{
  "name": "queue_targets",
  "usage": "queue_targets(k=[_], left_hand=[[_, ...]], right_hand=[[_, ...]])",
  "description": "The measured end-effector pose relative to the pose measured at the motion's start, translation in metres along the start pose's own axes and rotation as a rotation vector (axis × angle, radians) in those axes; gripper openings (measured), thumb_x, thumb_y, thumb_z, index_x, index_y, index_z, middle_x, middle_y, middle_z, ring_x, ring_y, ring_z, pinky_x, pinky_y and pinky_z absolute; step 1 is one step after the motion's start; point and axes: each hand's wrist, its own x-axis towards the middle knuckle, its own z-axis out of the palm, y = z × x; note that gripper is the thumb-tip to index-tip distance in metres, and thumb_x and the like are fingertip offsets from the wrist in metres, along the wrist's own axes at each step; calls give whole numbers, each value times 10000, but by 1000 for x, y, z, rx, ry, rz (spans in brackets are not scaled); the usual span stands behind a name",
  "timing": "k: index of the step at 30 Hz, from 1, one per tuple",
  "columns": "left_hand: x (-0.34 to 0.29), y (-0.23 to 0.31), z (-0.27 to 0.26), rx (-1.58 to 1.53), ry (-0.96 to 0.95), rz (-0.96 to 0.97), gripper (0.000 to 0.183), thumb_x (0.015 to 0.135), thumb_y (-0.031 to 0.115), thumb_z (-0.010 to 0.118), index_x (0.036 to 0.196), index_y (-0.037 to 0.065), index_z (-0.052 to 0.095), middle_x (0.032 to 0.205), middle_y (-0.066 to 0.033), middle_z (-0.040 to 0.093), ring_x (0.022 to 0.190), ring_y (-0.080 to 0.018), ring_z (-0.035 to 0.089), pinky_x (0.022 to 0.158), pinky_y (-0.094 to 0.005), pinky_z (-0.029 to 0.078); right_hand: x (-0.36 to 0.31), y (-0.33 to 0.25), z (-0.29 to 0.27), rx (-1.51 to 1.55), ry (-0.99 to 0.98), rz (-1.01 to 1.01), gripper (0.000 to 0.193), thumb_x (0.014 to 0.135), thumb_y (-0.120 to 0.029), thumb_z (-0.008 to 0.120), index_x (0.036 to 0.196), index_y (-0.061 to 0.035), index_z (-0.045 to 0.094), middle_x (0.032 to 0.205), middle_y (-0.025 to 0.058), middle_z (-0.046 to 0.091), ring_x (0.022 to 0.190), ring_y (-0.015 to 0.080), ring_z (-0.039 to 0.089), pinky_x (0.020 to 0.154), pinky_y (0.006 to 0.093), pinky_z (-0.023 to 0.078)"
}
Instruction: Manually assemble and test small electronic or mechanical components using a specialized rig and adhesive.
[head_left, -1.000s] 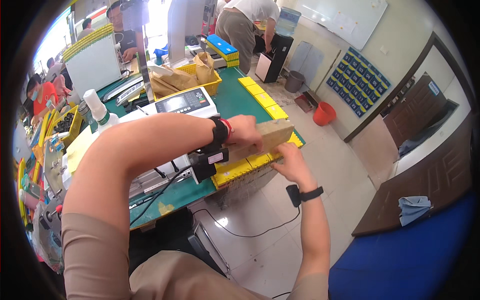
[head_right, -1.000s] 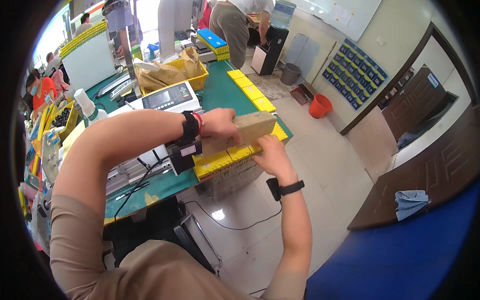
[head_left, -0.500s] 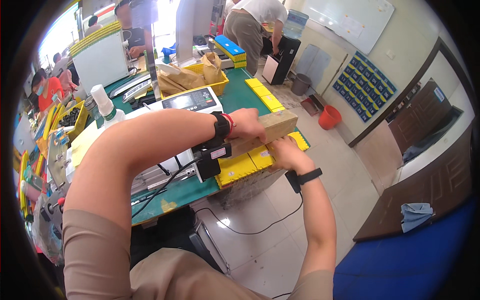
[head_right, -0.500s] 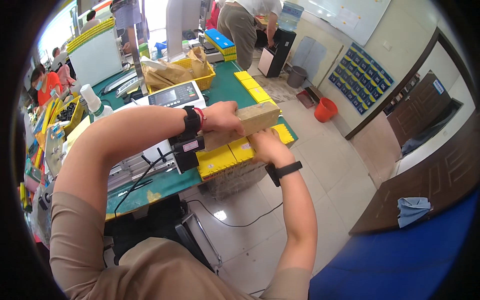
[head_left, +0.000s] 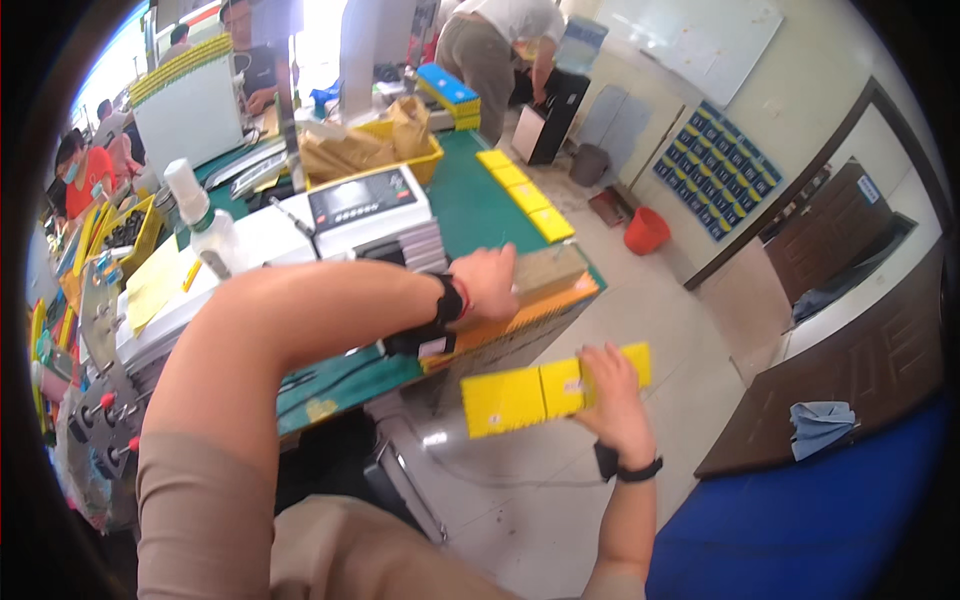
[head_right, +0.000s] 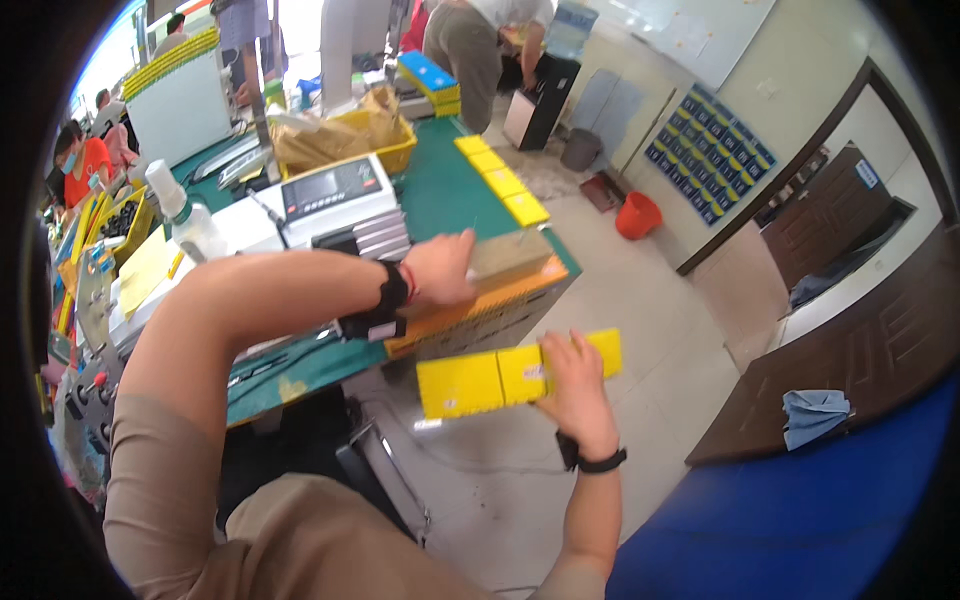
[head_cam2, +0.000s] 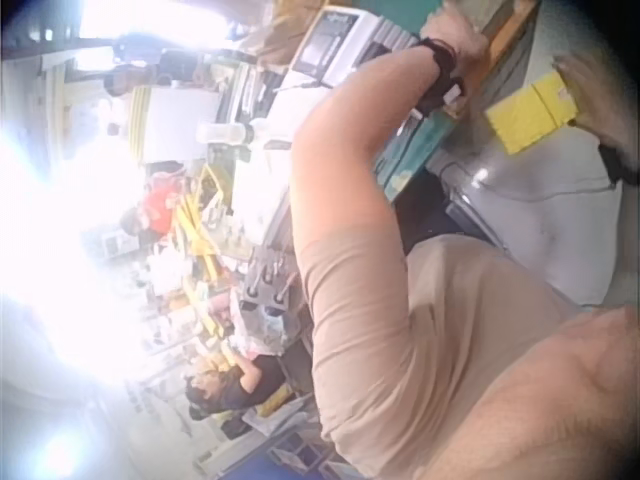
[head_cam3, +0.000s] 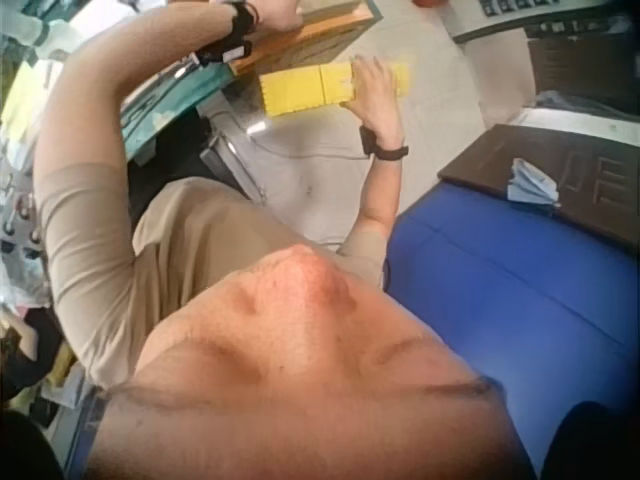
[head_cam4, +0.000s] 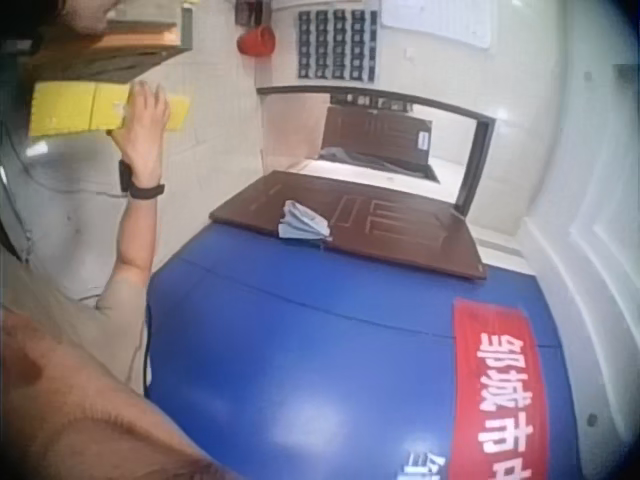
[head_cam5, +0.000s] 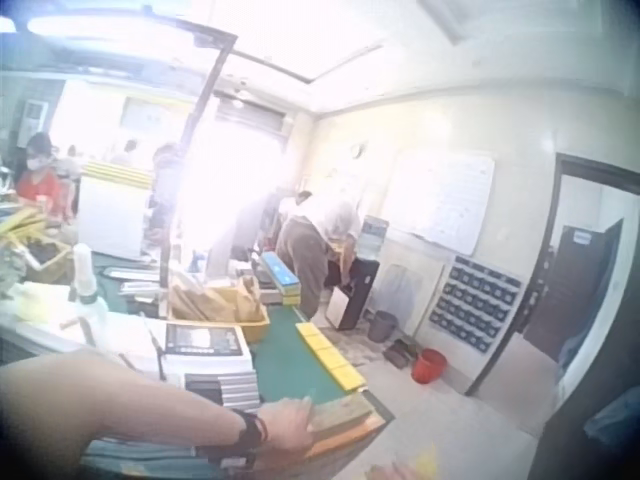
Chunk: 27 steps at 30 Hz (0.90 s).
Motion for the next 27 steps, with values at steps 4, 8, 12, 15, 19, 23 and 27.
queue_targets(k=[4,8,12,15,19,23,27], left_hand=[[-12,16,-22,91,-117,10,653,846,440,830,1199,-44,570,1211,-272,712,1206,-437,677,1010,-498,566],[-71,44,-22,-3,146,493,620,895,408,801,1274,-47,616,1187,-256,719,1177,-430,689,1006,-493,568],[-135,59,8,-362,-554,334,552,903,300,770,1339,-17,647,1193,-249,705,1033,-434,735,927,-510,599],[-171,52,47,-363,-479,333,439,885,174,724,1279,-8,663,1166,-236,698,982,-430,744,862,-527,607],[-214,67,97,-337,-244,332,370,817,68,694,1180,0,668,1106,-210,693,916,-437,745,819,-528,611],[-230,91,112,-556,-336,377,600,1014,417,657,1466,29,590,1387,-206,643,1274,-422,641,1096,-548,513],[-200,60,196,-286,148,656,776,1034,618,576,1558,48,538,1532,-194,584,1469,-393,493,1285,-564,308]], right_hand=[[-32,-13,0,29,52,100,879,672,-149,958,1461,-71,577,1534,139,580,1503,453,415,1239,561,346],[-50,-18,8,-3,143,135,883,677,-150,965,1463,-67,570,1537,139,563,1507,447,403,1241,570,338],[-58,-39,14,-76,219,101,872,675,-170,977,1445,-67,582,1524,149,540,1505,440,395,1236,561,344],[-68,-63,14,-199,100,152,801,721,-224,965,1421,-93,598,1422,164,593,1407,415,492,1131,552,417],[-91,-58,36,207,-112,531,523,903,-362,865,1300,-84,669,928,177,725,903,373,731,775,504,548],[-141,8,78,423,38,635,370,978,-347,775,1124,-13,718,647,144,655,572,333,688,558,434,533],[-241,95,60,440,89,1049,216,908,-151,715,925,64,718,698,96,693,522,200,640,472,361,500]])
